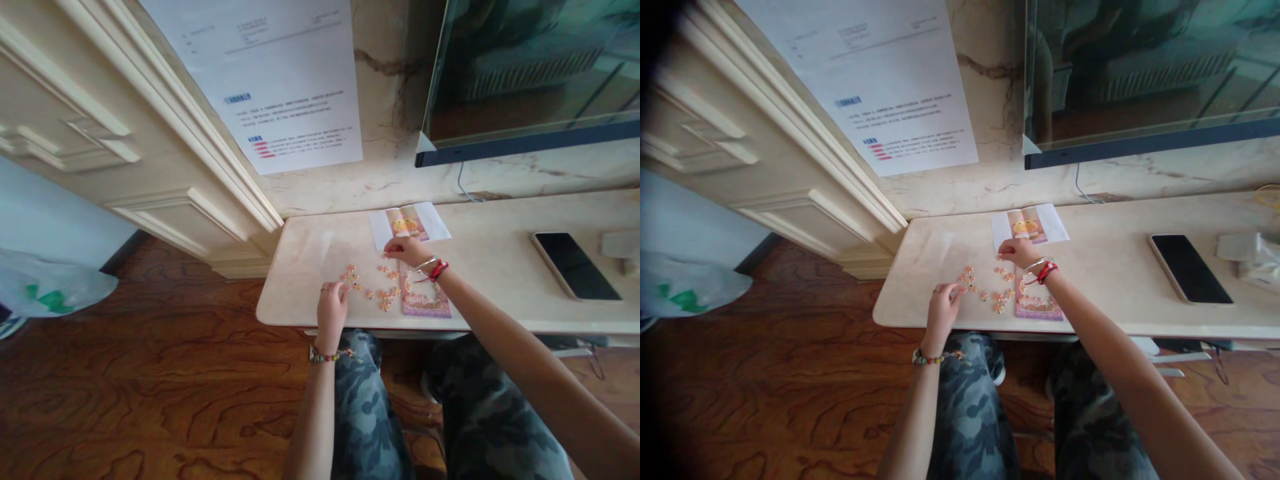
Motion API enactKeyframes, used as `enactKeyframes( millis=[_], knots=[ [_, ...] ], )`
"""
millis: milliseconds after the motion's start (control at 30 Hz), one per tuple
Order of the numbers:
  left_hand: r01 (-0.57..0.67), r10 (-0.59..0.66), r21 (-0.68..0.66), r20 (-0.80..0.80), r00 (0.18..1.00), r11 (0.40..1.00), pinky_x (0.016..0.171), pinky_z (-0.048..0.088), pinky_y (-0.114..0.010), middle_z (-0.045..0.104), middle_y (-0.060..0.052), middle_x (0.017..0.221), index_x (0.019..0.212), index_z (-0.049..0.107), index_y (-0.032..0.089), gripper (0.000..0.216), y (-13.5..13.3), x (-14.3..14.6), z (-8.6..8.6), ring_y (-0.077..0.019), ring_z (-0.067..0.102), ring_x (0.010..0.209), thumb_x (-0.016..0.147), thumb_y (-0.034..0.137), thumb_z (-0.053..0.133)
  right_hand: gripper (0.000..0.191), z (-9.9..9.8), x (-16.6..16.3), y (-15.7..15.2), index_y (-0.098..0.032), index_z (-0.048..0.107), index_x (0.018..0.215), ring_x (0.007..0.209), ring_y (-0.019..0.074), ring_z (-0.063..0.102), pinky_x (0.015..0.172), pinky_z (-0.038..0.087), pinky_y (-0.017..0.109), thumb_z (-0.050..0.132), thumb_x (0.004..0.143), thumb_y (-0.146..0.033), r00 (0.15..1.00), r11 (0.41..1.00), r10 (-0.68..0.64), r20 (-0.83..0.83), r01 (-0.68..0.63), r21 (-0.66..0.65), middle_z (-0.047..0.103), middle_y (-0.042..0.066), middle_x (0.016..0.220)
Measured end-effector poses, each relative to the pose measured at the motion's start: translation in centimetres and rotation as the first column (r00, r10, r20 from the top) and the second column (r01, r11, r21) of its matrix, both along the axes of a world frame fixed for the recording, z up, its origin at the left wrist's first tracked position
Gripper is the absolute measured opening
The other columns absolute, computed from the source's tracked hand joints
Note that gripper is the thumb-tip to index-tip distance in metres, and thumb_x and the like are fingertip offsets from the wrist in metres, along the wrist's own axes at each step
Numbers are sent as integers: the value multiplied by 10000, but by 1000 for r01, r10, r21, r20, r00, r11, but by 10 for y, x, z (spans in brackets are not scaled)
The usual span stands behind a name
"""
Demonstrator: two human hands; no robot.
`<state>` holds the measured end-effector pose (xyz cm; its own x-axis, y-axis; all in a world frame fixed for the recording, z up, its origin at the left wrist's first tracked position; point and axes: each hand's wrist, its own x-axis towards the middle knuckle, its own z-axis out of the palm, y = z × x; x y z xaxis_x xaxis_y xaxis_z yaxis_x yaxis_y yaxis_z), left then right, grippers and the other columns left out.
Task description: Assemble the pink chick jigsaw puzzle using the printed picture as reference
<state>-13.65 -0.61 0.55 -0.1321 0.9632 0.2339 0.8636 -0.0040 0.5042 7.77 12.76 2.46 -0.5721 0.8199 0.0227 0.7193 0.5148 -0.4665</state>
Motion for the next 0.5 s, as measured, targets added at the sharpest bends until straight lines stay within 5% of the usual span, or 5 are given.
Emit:
enactKeyframes(
  millis=[200, 333, 500],
  knots=[
    [171, -171, 8, -3, 985, 985, 786, 437, -300, 555, -65, 915, 923, 536, 171, 179, 6, 47, 3, -165, 520, 880, 758, 129, 484, 124, -9, 77, -12, -154, 644, 704, 552, 97, 553, 528, 416, 191, 532, 678, -201, 981, 974, -172, -89, 156, -162, 626, -14, 595],
    [280, -283, -50, -48, 958, 959, 754, 436, -267, 537, -49, 914, 903, 535, 183, 159, 9, 79, 1, -139, 523, 842, 782, 137, 445, 144, -19, 87, -16, -162, 652, 749, 514, 96, 554, 523, 436, 194, 561, 636, -172, 959, 935, -251, -129, 206, -288, 603, -25, 525],
    [324, -333, -106, -94, 938, 940, 726, 428, -246, 521, -41, 909, 857, 540, 192, 140, 11, 94, 2, -127, 515, 811, 797, 148, 422, 173, -31, 83, -24, -135, 611, 790, 523, 106, 591, 500, 492, 206, 605, 640, -222, 864, 813, -368, -344, 120, -569, 613, 3, 590]
  ],
)
